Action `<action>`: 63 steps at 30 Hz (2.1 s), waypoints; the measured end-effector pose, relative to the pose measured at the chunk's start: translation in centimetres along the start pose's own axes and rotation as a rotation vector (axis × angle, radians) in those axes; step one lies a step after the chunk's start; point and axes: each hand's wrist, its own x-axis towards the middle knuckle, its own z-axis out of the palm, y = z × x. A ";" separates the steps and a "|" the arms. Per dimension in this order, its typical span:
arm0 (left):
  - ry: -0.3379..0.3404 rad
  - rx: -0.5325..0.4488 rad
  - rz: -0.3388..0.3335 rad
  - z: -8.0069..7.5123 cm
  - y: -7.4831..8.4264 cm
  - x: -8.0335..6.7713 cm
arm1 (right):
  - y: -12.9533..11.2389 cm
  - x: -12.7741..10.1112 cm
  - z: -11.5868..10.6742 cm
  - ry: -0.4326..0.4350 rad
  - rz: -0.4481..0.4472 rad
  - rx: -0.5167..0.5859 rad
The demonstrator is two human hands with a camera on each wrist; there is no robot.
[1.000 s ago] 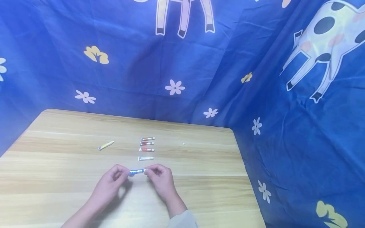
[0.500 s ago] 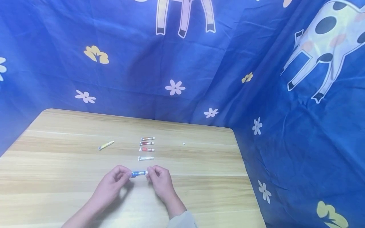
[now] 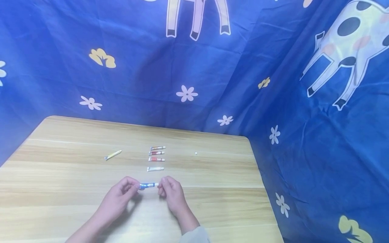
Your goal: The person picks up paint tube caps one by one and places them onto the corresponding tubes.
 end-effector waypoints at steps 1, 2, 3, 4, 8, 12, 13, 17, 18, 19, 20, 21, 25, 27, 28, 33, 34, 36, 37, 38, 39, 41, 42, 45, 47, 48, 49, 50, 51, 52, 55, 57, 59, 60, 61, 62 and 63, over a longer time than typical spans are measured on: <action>0.001 -0.001 -0.004 0.0 0.0 0.0 | 0.0 -0.1 -0.1 -0.013 -0.013 0.013; 0.002 -0.001 -0.006 -0.1 -0.1 0.0 | -0.1 -0.1 -0.2 -0.025 -0.026 0.024; 0.003 -0.004 -0.008 -0.1 -0.1 0.0 | -0.1 -0.1 -0.3 -0.034 -0.042 0.020; 0.004 -0.007 -0.010 -0.1 -0.2 0.0 | -0.1 -0.2 -0.4 -0.040 -0.058 0.015; 0.008 -0.016 -0.010 -0.1 -0.4 0.1 | -0.2 -0.4 -0.6 -0.047 -0.143 -0.041; 0.013 -0.032 -0.018 -0.2 -0.6 0.3 | -0.1 -0.5 -0.5 -0.041 -0.185 -0.059; 0.013 -0.039 -0.022 -0.2 -0.7 0.3 | -0.1 -0.5 -0.5 -0.034 -0.184 -0.060; 0.013 -0.046 -0.037 -0.2 -0.9 0.4 | -0.1 -0.6 -0.3 0.007 -0.170 -0.092; 0.012 -0.045 -0.038 -0.2 -1.0 0.5 | -0.1 -0.6 -0.3 0.014 -0.166 -0.102; 0.012 -0.044 -0.040 -0.2 -1.0 0.5 | -0.1 -0.6 -0.3 0.017 -0.166 -0.111; 0.013 -0.042 -0.042 -0.2 -1.0 0.5 | -0.1 -0.6 -0.3 0.019 -0.167 -0.118; 0.014 -0.041 -0.045 -0.1 -1.0 0.5 | -0.1 -0.6 -0.3 0.018 -0.167 -0.122; 0.015 -0.051 -0.058 -0.2 -0.8 0.4 | -0.1 -0.8 -0.4 0.004 -0.203 -0.115; 0.016 -0.048 -0.058 -0.2 -0.8 0.3 | -0.1 -0.8 -0.5 0.005 -0.235 -0.121; 0.016 -0.045 -0.059 -0.2 -0.7 0.3 | -0.1 -0.9 -0.5 0.009 -0.252 -0.135; 0.016 -0.036 -0.062 -0.3 -0.7 0.4 | -0.3 -0.8 -0.5 0.041 -0.257 -0.210; 0.014 -0.037 -0.063 -0.3 -0.7 0.4 | -0.4 -0.7 -0.5 0.044 -0.243 -0.219; 0.011 -0.038 -0.065 -0.3 -0.6 0.4 | -0.4 -0.7 -0.5 0.042 -0.207 -0.215; 0.011 -0.039 -0.066 -0.2 -0.6 0.4 | -0.3 -0.6 -0.5 0.037 -0.188 -0.204; 0.011 -0.039 -0.067 -0.2 -0.5 0.3 | -0.3 -0.6 -0.5 0.032 -0.172 -0.187; 0.010 -0.041 -0.068 -0.2 -0.5 0.3 | -0.3 -0.6 -0.4 0.029 -0.156 -0.169; 0.008 -0.044 -0.065 -0.1 -0.5 0.3 | -0.2 -0.6 -0.4 0.019 -0.123 -0.126; 0.007 -0.043 -0.062 0.0 -0.5 0.3 | -0.1 -0.5 -0.3 0.018 -0.108 -0.106; -0.004 -0.042 -0.052 0.1 -0.5 0.3 | 0.0 -0.5 -0.2 0.028 -0.071 -0.068; -0.011 -0.039 -0.044 0.2 -0.5 0.3 | 0.1 -0.5 -0.1 0.038 -0.053 -0.053; -0.014 -0.038 -0.043 0.2 -0.5 0.3 | 0.1 -0.5 -0.1 0.041 -0.044 -0.048; -0.016 -0.039 -0.041 0.3 -0.5 0.3 | 0.1 -0.5 0.0 0.043 -0.035 -0.046; -0.017 -0.041 -0.039 0.3 -0.5 0.3 | 0.2 -0.5 0.1 0.042 -0.030 -0.046; -0.019 -0.043 -0.037 0.4 -0.5 0.3 | 0.3 -0.6 0.1 0.043 -0.022 -0.053; -0.021 -0.048 -0.034 0.4 -0.4 0.3 | 0.3 -0.6 0.2 0.044 -0.013 -0.061; -0.025 -0.065 -0.026 0.6 -0.4 0.4 | 0.5 -0.7 0.4 0.048 -0.001 -0.096; -0.030 -0.068 -0.020 0.7 -0.4 0.4 | 0.5 -0.8 0.6 0.051 0.003 -0.117; -0.035 -0.063 -0.015 0.8 -0.5 0.4 | 0.5 -0.8 0.7 0.055 -0.001 -0.132; -0.039 -0.060 -0.014 0.8 -0.5 0.4 | 0.5 -0.9 0.7 0.056 -0.002 -0.139; -0.041 -0.053 -0.010 0.9 -0.6 0.4 | 0.4 -0.9 0.8 0.058 -0.003 -0.141; -0.042 -0.043 -0.006 0.9 -0.6 0.4 | 0.4 -0.9 0.8 0.061 0.000 -0.148; -0.043 -0.039 -0.004 1.0 -0.7 0.4 | 0.3 -0.9 0.8 0.064 0.003 -0.155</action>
